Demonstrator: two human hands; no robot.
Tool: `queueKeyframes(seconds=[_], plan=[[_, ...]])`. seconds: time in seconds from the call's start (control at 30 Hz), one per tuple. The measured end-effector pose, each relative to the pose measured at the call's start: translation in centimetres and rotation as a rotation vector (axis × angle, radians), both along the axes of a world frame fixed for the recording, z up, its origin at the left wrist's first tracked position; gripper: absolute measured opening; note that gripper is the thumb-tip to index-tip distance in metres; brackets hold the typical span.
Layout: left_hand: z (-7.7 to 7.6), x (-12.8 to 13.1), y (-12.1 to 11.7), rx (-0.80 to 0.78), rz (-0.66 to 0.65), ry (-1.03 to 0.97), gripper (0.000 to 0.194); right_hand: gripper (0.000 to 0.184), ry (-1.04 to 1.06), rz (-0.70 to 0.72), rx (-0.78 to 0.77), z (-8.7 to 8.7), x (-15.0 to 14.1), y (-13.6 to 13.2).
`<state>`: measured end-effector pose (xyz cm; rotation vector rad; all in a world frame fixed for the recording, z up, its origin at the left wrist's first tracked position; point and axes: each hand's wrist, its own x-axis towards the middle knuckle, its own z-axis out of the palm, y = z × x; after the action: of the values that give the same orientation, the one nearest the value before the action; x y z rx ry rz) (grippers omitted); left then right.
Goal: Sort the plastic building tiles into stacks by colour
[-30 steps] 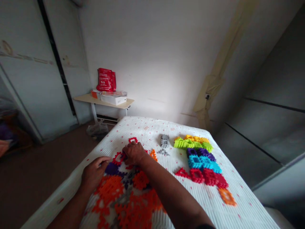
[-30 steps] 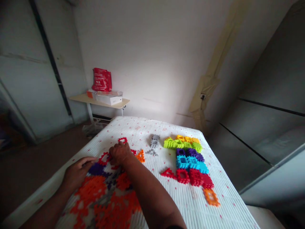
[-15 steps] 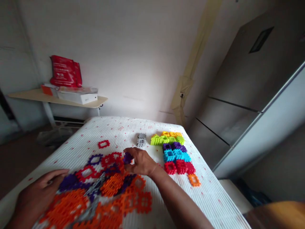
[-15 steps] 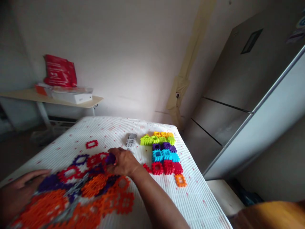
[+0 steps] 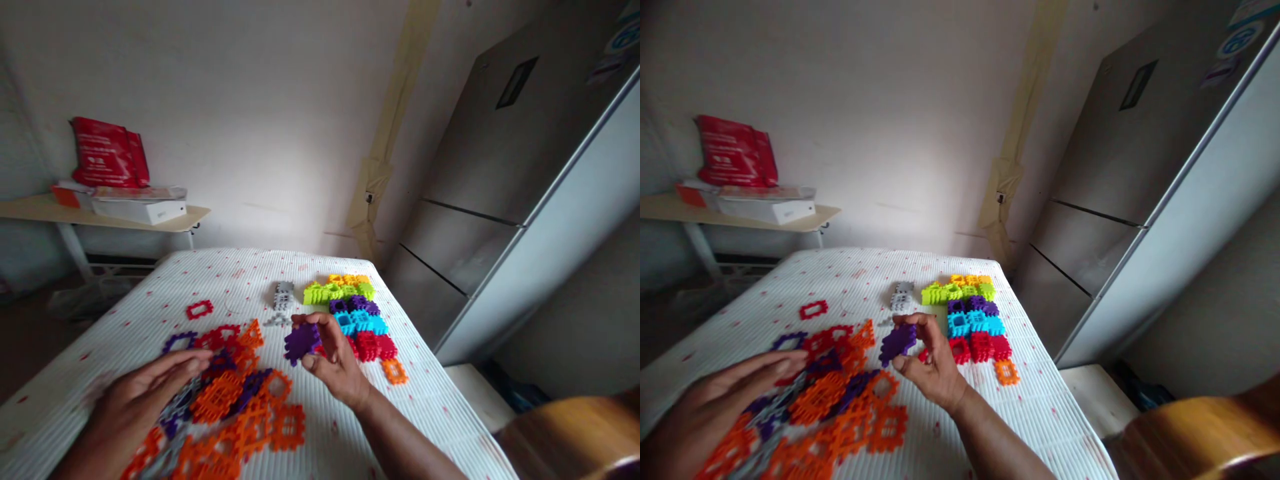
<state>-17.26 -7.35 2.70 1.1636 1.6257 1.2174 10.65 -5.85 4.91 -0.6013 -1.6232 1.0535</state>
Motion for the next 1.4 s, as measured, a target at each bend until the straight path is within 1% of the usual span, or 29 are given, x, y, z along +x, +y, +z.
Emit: queueKeyframes(seconds=[0.03, 0.07, 0.1, 0.17, 0.23, 0.3, 0.37, 0.43, 0.47, 0.57, 0.63, 0.67, 0.73, 0.77, 0.87, 0.93, 1.0, 1.13, 1.2, 1.27, 1.33, 1.4], plan=[[0.9, 1.9, -0.5, -0.035, -0.08, -0.096, 0.061, 0.046, 0.012, 0.008, 0.001, 0.1, -0.1, -0.4], [1.5, 3.5, -0.8, -0.039, -0.143, -0.148, 0.059, 0.047, 0.022, 0.015, -0.004, 0.1, -0.2, -0.8], [1.8, 4.9, -1.1, -0.042, -0.172, -0.182, 0.055, 0.048, 0.028, 0.022, -0.012, 0.1, -0.4, -1.2], [1.6, 7.0, -1.2, -0.029, -0.276, -0.225, 0.045, 0.05, 0.021, 0.03, -0.033, -0.1, -0.6, -1.9], [1.1, 8.3, -1.2, -0.016, -0.337, -0.303, 0.036, 0.052, 0.0, 0.047, -0.042, -0.3, -0.6, -2.4], [0.9, 9.2, -1.1, -0.012, -0.357, -0.403, 0.03, 0.05, -0.014, 0.068, -0.04, -0.6, -0.5, -2.6], [0.9, 9.8, -1.1, -0.011, -0.337, -0.492, 0.026, 0.048, -0.035, 0.059, -0.027, -1.0, -0.1, -2.7], [1.0, 10.3, -1.0, -0.011, -0.29, -0.555, 0.025, 0.047, -0.069, -0.005, -0.013, -1.4, 0.2, -2.6], [1.0, 10.4, -0.9, -0.009, -0.265, -0.571, 0.025, 0.048, -0.085, -0.059, -0.005, -1.5, 0.4, -2.5], [0.6, 10.8, -0.5, 0.002, -0.204, -0.553, 0.026, 0.045, -0.132, -0.264, 0.042, -1.9, 1.0, -2.3], [0.2, 11.2, -0.1, 0.008, -0.173, -0.505, 0.028, 0.037, -0.186, -0.366, 0.095, -1.9, 1.4, -2.3], [0.1, 11.4, 0.0, 0.011, -0.163, -0.482, 0.03, 0.031, -0.212, -0.388, 0.118, -1.8, 1.6, -2.4], [0.1, 11.9, 0.2, 0.02, -0.175, -0.446, 0.031, 0.02, -0.232, -0.39, 0.127, -1.7, 2.1, -2.5], [0.2, 12.2, 0.2, 0.023, -0.192, -0.435, 0.031, 0.017, -0.219, -0.378, 0.108, -1.7, 2.3, -2.6], [0.6, 13.1, 0.1, 0.009, -0.23, -0.407, 0.03, 0.015, -0.128, -0.345, -0.029, -1.7, 3.0, -2.8], [0.7, 13.6, 0.1, -0.006, -0.223, -0.393, 0.032, 0.017, -0.081, -0.351, -0.102, -1.9, 3.5, -2.9], [0.4, 13.8, 0.2, -0.018, -0.225, -0.382, 0.033, 0.017, -0.019, -0.342, -0.158, -2.1, 4.0, -2.9], [-0.9, 14.2, 0.6, -0.031, -0.283, -0.364, 0.034, 0.022, 0.226, -0.225, -0.351, -2.6, 4.5, -2.7], [-1.2, 14.7, 0.6, -0.027, -0.288, -0.347, 0.035, 0.022, 0.292, -0.214, -0.414, -2.7, 4.6, -2.6], [-0.9, 15.4, 0.3, -0.028, -0.285, -0.32, 0.036, 0.019, 0.316, -0.23, -0.432, -2.5, 4.8, -2.4], [-0.1, 16.0, 0.1, -0.039, -0.283, -0.31, 0.04, 0.016, 0.326, -0.264, -0.427, -2.0, 5.5, -2.0], [0.9, 15.8, -0.1, -0.032, -0.246, -0.306, 0.045, 0.015, 0.328, -0.338, -0.398, -1.3, 7.0, -1.1]])
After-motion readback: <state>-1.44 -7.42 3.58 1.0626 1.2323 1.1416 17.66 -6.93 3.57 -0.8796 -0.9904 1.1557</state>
